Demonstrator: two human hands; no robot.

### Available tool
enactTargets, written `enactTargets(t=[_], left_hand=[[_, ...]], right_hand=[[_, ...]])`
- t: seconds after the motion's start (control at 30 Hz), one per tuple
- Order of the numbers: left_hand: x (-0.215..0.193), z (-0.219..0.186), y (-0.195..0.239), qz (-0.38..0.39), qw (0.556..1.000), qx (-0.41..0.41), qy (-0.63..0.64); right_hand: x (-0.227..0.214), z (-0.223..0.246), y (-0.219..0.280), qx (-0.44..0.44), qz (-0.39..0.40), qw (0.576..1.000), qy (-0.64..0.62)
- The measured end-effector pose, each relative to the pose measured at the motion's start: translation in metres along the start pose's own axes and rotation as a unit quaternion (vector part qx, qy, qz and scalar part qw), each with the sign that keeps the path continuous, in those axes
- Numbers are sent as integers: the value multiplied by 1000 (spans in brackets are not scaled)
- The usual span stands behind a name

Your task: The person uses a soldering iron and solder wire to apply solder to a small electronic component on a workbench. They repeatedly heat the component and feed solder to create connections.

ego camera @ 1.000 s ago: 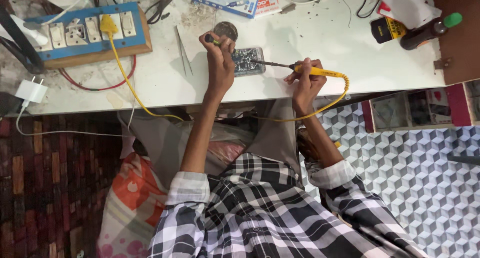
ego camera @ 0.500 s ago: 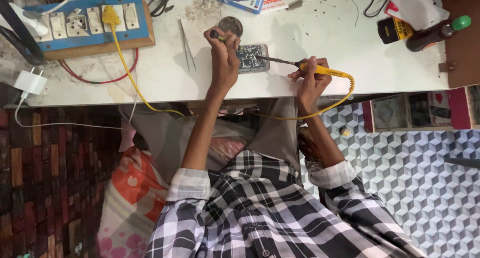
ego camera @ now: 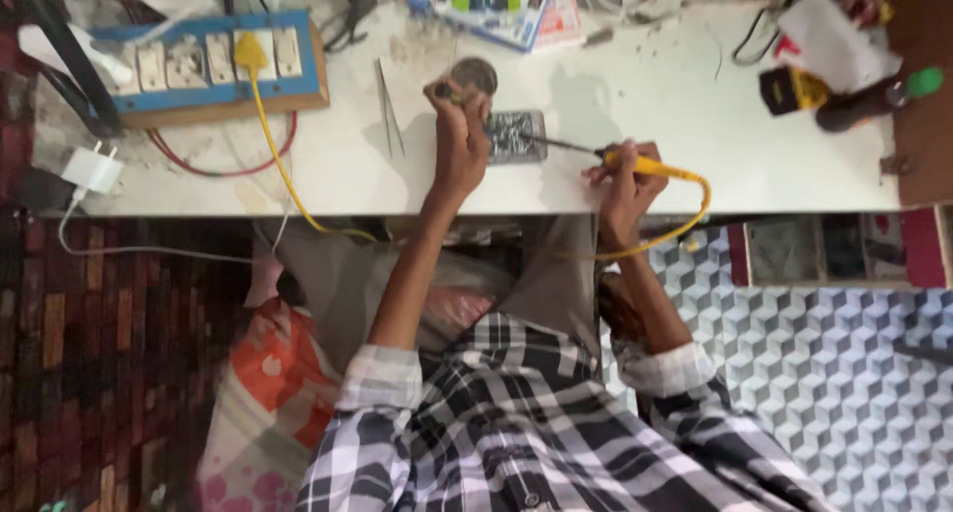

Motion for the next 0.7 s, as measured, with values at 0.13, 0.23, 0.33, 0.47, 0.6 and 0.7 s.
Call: enactTargets(t=[0.13,0.23,0.33,0.47,0.6,0.7], left_hand=[[-3,4,1,-15,998,-34,40],[-2,0,1,-14,999,-26,26],[-3,-4,2,-3,1000,-16,25],[-3,1,3,-14,999,-41,27],[-2,-3,-3,-8,998,-27,48],[-4,-3,6,1,999,-37,16]], right_hand=[[0,-4,-1,19,-13,1000,-4],[0,-3,-2,29,-23,999,2],[1,-7,-1,50,-32,998,19],[-1,-8,-1,47,-36,998,22],[-3,-11,-5,50,-39,998,-1],[-4,-12,3,40,-18,999,-2]])
Point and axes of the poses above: each hand's wrist, its own y-axis away from the middle knuckle, its own x-axis out of the palm, z = x × y, the point moved 10 cm from there along -y, towards the middle knuckle, and after that the axes turned 2 degrees about x, right-handed, at the moved point
